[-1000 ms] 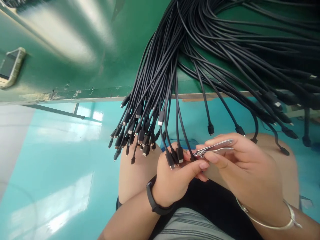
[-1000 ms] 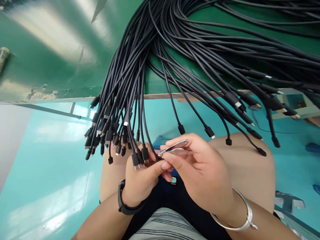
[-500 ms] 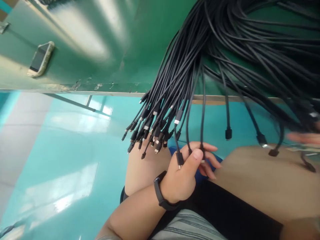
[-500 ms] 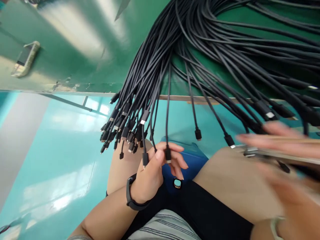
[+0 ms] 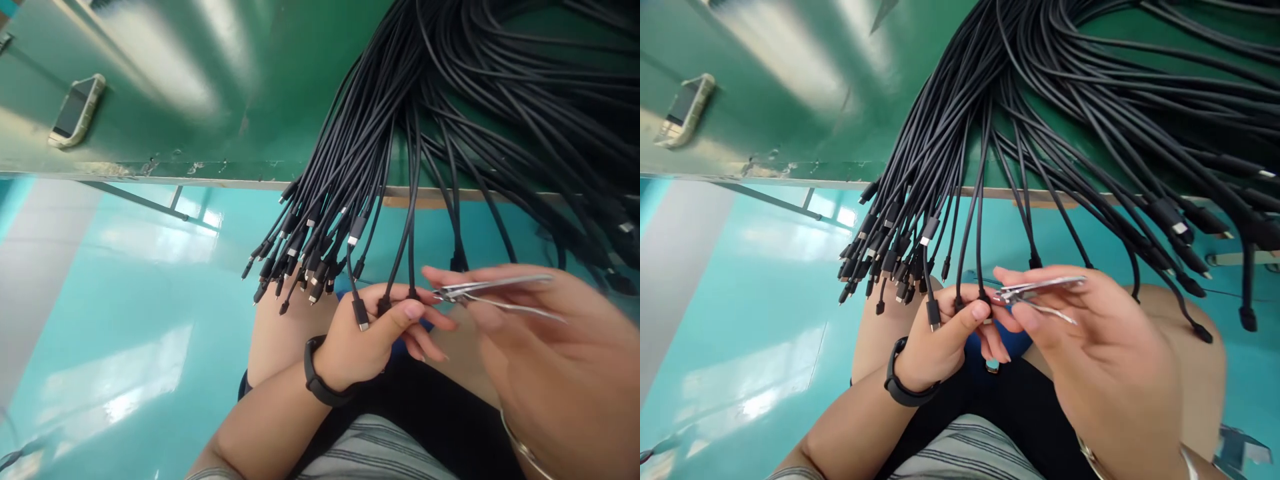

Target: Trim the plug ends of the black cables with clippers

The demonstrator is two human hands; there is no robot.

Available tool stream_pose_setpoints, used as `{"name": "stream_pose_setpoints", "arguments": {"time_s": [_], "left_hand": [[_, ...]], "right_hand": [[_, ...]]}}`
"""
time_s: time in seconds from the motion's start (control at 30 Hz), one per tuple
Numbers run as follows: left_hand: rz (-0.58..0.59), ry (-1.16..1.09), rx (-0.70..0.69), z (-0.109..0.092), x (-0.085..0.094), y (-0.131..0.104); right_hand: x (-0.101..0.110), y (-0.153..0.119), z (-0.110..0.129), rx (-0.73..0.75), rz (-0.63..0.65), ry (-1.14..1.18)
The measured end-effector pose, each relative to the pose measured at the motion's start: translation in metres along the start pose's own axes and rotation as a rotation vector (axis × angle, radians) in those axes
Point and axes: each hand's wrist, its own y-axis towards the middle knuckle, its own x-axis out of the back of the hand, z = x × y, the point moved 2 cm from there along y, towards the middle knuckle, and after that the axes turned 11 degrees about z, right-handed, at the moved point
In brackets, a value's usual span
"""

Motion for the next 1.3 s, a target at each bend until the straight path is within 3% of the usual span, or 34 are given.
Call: {"name": "stream_pose_setpoints", "arguments": {"time_s": [0.2,0.43,0.8,1.07,1.3], "left_hand": [[0.053,0.023,-0.066,-0.004,-0.002,0.001],[0.030,0.119,-0.049,-0.006,-0.001,0.000],[0.032,0.006,-0.055,-0.001,0.001,0.000],[-0.150,-0.005,-0.025,0.001,0.000,-0.003],[-0.211,0.048,-0.061,0.002,-0.001,-0.004]], "right_hand": [[-0.006,0.020,-0.003,-0.104,0.159,0.271],[-0.006,0.021,-0.001,-0.100,0.149,0.157],[-0.003,0.020,-0.012,-0.112,0.060,0.125],[-0.013,0.017,-0.008,-0.053,0.218,0.306],[-0.018,0.015,-0.009,-0.016,0.124,0.151]]}}
